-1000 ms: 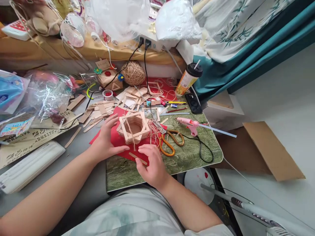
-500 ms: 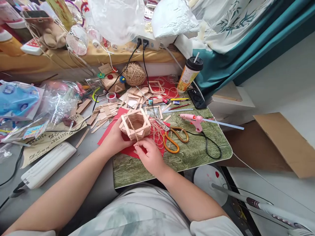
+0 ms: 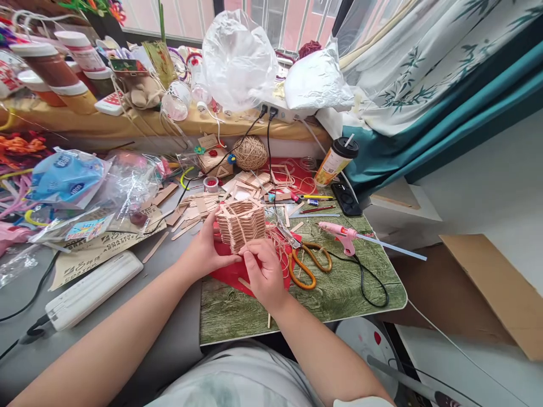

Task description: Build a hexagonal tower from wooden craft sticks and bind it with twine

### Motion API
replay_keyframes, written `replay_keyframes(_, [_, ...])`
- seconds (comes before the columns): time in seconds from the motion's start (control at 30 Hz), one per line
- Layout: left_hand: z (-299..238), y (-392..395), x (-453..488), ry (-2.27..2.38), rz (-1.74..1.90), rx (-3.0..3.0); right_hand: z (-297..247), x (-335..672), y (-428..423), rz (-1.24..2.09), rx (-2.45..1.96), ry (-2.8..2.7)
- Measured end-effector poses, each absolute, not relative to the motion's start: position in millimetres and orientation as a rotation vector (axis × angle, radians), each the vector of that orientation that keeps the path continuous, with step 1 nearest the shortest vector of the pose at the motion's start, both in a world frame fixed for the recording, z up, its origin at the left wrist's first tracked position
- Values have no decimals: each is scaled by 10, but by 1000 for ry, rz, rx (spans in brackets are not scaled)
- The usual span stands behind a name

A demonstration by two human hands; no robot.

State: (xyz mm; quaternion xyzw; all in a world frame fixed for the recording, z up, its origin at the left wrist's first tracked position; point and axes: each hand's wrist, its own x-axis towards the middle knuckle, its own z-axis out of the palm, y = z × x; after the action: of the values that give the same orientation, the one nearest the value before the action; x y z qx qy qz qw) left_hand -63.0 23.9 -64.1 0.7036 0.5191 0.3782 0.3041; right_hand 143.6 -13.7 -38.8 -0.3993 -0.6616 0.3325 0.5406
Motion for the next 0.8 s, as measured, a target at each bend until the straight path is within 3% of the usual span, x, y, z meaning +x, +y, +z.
replay_keyframes(0.43, [-682,346,-739,1429,1167,1704,-174,1345,258,970,-892,-1480])
replay_keyframes(0.67, [-671,378,-816,1628,1312,2021,-171,1293,356,1138,-943,-1413])
replay_keyframes(0.8, [-592,404,-863,1509,1337,2087,-150,1297,384,1152,-963,-1452])
